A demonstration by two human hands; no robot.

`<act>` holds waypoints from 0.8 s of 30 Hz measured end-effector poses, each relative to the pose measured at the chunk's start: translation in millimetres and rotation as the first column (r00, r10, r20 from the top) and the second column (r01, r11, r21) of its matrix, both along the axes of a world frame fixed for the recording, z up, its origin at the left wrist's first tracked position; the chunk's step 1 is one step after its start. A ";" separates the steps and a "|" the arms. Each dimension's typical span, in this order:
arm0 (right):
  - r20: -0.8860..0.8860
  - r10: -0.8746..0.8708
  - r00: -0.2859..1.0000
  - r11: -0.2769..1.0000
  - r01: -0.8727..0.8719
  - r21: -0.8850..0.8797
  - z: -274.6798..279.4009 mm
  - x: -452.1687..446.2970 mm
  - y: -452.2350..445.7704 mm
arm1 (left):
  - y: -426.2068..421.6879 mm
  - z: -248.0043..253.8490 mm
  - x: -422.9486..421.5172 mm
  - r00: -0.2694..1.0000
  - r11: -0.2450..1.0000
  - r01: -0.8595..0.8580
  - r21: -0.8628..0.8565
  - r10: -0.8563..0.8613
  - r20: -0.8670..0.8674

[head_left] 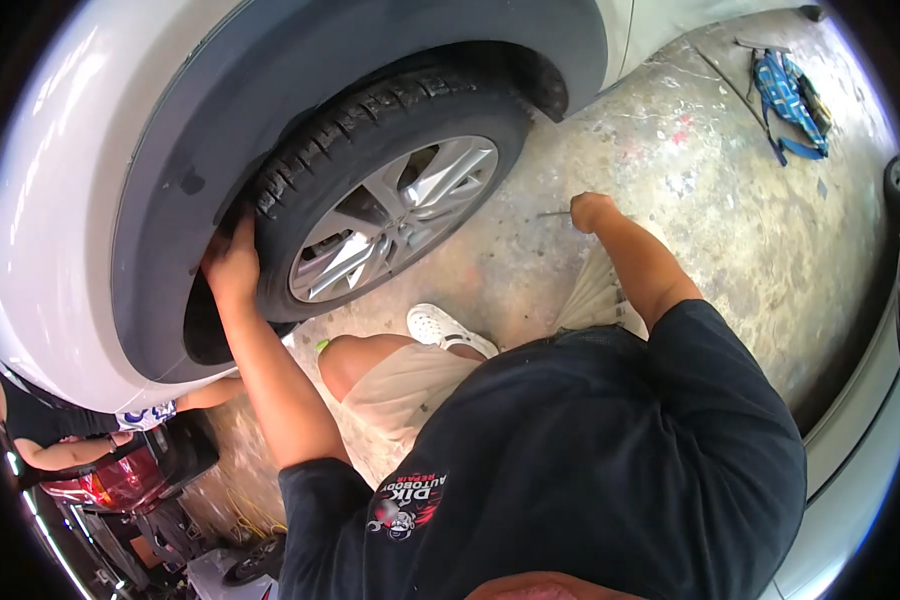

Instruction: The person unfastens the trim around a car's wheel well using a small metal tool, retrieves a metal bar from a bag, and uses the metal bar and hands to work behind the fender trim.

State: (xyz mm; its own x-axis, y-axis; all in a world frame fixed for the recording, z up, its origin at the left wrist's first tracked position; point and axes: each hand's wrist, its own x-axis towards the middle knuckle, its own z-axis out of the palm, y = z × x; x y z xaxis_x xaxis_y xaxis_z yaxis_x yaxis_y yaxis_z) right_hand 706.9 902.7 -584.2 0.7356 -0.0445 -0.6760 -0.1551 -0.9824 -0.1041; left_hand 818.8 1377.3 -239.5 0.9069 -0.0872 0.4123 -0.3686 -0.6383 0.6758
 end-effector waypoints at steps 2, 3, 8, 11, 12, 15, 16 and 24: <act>0.034 -0.009 0.999 1.000 0.009 0.008 -1.4 -0.1 -1.0 | 6.0 -3.2 1.2 1.000 1.000 -0.012 0.025 0.011 0.021; 0.039 -0.014 0.999 1.000 0.014 0.006 -0.3 0.5 -3.5 | 5.7 -2.5 1.4 0.999 0.998 -0.030 0.052 0.028 0.039; 0.206 -0.254 0.945 0.967 0.250 0.046 -11.7 -3.3 -16.2 | 13.4 -9.1 -0.2 0.997 0.998 -0.053 0.039 0.050 0.063; 0.234 -0.372 0.898 0.923 0.384 -0.007 -11.8 -1.2 -32.5 | 22.0 -18.5 6.9 0.995 0.999 -0.004 0.042 0.000 0.099; 0.233 -0.387 0.892 0.915 0.402 -0.019 -14.1 -1.2 -40.8 | 17.1 -16.9 6.7 0.992 1.000 0.023 0.012 -0.024 0.125; 0.183 -0.395 0.900 0.912 0.408 -0.039 -8.3 -2.0 -62.5 | 8.1 -18.5 3.6 0.971 0.996 0.006 0.088 -0.026 0.238; 0.164 -0.409 0.898 0.908 0.418 -0.028 2.3 -5.5 -66.0 | 4.3 -16.7 1.8 0.971 0.997 0.030 0.074 -0.046 0.235; 0.107 -0.528 0.843 0.845 0.534 -0.038 103.0 -127.7 -43.2 | 11.9 -33.2 -9.4 0.963 0.976 -0.121 0.183 0.070 0.261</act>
State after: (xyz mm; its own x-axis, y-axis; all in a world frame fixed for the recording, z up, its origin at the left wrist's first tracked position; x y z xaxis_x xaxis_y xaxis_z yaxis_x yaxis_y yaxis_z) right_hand 579.2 859.5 -481.2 0.6436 -0.4860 -0.5912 -0.6479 -0.7572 -0.0829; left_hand 809.4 1389.2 -272.7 0.7837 -0.1075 0.6118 -0.4416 -0.7891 0.4270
